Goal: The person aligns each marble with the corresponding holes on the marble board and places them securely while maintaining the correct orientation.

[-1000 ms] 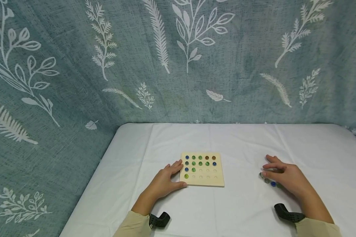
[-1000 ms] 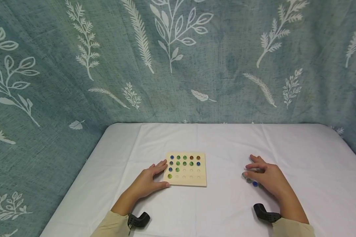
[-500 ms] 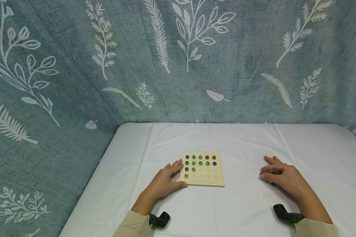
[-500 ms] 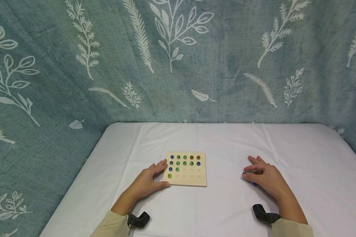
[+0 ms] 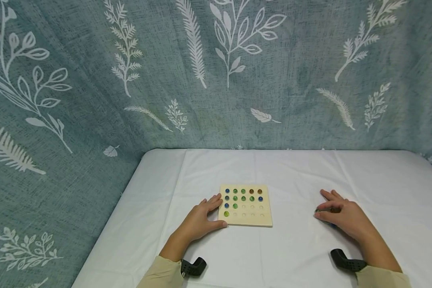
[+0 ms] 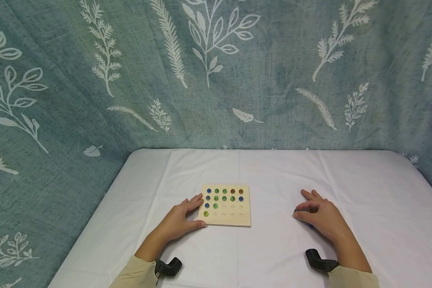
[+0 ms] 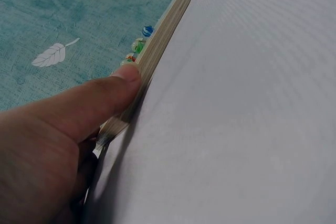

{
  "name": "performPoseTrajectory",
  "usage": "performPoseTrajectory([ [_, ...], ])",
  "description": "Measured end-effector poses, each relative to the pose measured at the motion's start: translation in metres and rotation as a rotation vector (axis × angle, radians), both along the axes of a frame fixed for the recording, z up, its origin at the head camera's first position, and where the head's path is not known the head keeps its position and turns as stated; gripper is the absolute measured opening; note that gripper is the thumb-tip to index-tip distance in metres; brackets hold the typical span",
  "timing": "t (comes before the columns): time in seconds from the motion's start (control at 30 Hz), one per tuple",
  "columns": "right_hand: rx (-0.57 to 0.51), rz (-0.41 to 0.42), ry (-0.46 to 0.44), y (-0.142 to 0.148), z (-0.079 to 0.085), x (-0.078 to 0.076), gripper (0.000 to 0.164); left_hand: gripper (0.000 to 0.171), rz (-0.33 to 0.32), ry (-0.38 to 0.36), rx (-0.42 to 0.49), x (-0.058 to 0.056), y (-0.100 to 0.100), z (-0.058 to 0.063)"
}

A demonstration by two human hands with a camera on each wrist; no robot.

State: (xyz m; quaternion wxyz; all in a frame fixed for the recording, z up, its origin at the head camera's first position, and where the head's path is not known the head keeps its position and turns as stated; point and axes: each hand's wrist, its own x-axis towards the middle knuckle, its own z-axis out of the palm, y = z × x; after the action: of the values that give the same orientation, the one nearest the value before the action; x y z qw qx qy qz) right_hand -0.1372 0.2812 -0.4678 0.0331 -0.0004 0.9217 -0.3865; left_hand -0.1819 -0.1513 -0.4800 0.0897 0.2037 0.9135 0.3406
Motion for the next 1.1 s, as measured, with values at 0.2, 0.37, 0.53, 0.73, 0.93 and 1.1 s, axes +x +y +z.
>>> performPoseTrajectory([
  [0.2,-0.005,0.001,-0.001,-0.001,0.0,0.001,0.047,0.079,0.002,0.0,-0.006,0.0,-0.001,-0.001],
  [0.37,-0.013,0.0,-0.006,-0.002,0.0,0.001,0.048,0.08,-0.006,0.004,-0.001,0.0,-0.001,-0.001],
  [0.53,-0.014,-0.004,-0.014,-0.002,-0.001,0.001,0.049,0.08,-0.004,-0.001,0.0,0.0,-0.001,-0.001],
  [0.73,-0.006,-0.023,-0.042,-0.002,0.001,0.0,0.052,0.08,-0.003,-0.001,-0.004,-0.001,-0.001,-0.001],
  [0.93,0.016,-0.044,0.011,-0.004,0.008,-0.002,0.052,0.08,-0.008,-0.005,-0.007,-0.001,-0.001,-0.001],
  [1.1,0.016,0.025,0.131,-0.019,0.019,-0.006,0.043,0.08,-0.005,0.002,-0.004,-0.001,-0.001,0.0],
])
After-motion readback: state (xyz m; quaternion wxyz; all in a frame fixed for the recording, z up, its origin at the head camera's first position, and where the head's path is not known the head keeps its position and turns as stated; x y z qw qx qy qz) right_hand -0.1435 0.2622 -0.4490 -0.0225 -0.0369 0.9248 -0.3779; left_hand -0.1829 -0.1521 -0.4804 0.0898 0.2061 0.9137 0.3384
